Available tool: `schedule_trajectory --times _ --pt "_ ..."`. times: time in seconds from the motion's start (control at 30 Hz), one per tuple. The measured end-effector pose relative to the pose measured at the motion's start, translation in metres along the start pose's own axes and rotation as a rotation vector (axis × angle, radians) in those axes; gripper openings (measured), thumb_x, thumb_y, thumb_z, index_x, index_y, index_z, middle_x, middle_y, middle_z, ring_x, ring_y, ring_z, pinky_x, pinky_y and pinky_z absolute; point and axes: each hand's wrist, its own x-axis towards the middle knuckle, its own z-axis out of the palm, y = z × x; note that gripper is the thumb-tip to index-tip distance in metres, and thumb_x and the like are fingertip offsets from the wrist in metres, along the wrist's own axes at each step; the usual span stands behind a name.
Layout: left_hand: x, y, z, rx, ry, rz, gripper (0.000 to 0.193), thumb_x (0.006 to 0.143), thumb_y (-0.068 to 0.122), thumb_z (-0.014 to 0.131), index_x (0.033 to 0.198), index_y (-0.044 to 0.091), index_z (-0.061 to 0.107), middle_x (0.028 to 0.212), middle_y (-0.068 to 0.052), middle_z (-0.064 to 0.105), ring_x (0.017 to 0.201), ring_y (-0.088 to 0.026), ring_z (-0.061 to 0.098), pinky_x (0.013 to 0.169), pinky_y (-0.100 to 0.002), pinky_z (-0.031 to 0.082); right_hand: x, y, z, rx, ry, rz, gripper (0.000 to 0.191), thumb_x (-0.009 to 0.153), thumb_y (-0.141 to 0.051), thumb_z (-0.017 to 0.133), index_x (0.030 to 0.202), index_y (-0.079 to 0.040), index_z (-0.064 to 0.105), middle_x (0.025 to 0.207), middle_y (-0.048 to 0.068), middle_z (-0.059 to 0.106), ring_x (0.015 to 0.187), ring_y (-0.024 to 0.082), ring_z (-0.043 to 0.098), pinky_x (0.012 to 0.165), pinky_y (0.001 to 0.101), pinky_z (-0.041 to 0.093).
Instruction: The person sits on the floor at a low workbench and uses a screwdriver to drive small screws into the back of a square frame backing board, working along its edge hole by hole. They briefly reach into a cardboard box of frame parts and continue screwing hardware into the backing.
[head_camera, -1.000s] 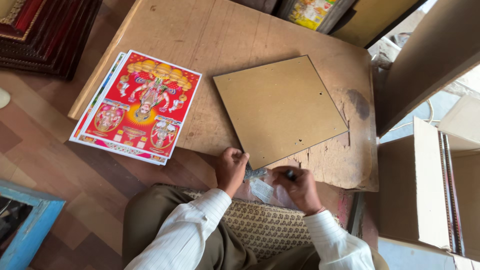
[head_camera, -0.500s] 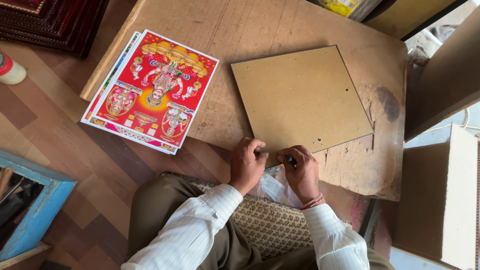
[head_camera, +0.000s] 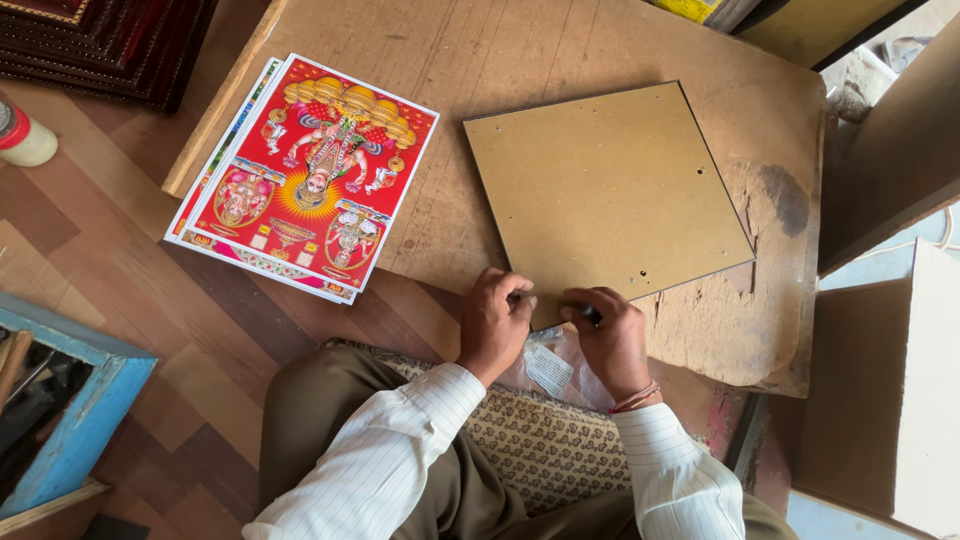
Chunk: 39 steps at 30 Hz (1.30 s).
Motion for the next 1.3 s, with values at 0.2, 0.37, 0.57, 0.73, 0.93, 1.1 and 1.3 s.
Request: schedule_trajectory --times 0.2,0.37,0.57,0.73,0.93,1.1,1.3 --pt "0.014 0.003 0.0 0.143 -0.022 0.246 0.005 0.08 0.008 0.078 0.082 0.009 0.074 0.1 -0.007 0.066 0.1 -0.029 0.06 0.089 -0.042 0.049 -0.004 0.035 -0.009 0.545 0.129 0.412 0.02 0.092 -0.008 0.073 0.111 0.0 0.076 0.092 0.011 0.076 0.077 0.015 0.071 0.062 0.0252 0.053" --pt "0.032 0.008 0.012 0.177 -0.187 0.086 0.007 0.077 0.018 0.085 0.077 0.014 0.078 0.097 -0.005 0.067 0.1 -0.028 0.056 0.091 -0.043 0.044 -0.004 0.05 -0.029 1.246 0.303 0.663 0.031 0.105 -0.003 0.06 0.135 0.005 0.058 0.105 0.014 0.068 0.086 0.02 0.07 0.066 0.0287 0.052" --pt "0.034 0.004 0.014 0.227 -0.235 0.079 0.011 0.07 0.019 0.088 0.073 0.015 0.078 0.098 -0.004 0.065 0.103 -0.029 0.052 0.094 -0.043 0.043 -0.003 0.019 -0.048 1.193 0.423 0.412 0.052 0.098 -0.002 0.05 0.146 -0.012 0.034 0.115 0.017 0.067 0.097 0.028 0.072 0.085 0.0415 0.063" --pt "0.032 0.002 0.012 0.231 -0.251 0.117 0.012 0.07 0.017 0.088 0.073 0.015 0.077 0.097 -0.003 0.064 0.103 -0.029 0.051 0.095 -0.043 0.043 -0.008 -0.014 -0.035 0.818 0.398 0.032 0.057 0.109 0.005 0.051 0.16 -0.009 0.03 0.134 0.017 0.06 0.114 0.028 0.071 0.1 0.0407 0.061" --pt "0.033 0.005 0.008 0.234 -0.258 0.149 0.013 0.07 0.016 0.088 0.072 0.012 0.076 0.097 -0.003 0.064 0.102 -0.028 0.05 0.093 -0.042 0.044 -0.008 -0.025 -0.004 0.624 0.324 -0.143 0.047 0.111 0.008 0.049 0.155 -0.005 0.039 0.135 0.016 0.062 0.12 0.026 0.069 0.105 0.0373 0.058" --pt "0.033 0.003 0.015 0.239 -0.247 0.061 0.012 0.071 0.014 0.085 0.069 0.01 0.075 0.094 -0.004 0.065 0.098 -0.027 0.05 0.088 -0.041 0.046 -0.013 -0.028 -0.007 0.499 0.294 -0.104 0.046 0.109 0.005 0.054 0.153 -0.003 0.044 0.13 0.014 0.064 0.118 0.021 0.068 0.102 0.0323 0.056" --pt "0.033 0.0 0.019 0.29 -0.246 0.119 0.013 0.078 0.013 0.082 0.07 0.01 0.072 0.092 -0.006 0.066 0.098 -0.028 0.052 0.09 -0.043 0.045 -0.016 -0.039 -0.02 0.234 0.282 -0.136 0.05 0.106 0.003 0.061 0.154 -0.005 0.049 0.118 0.013 0.067 0.103 0.015 0.069 0.084 0.027 0.059"
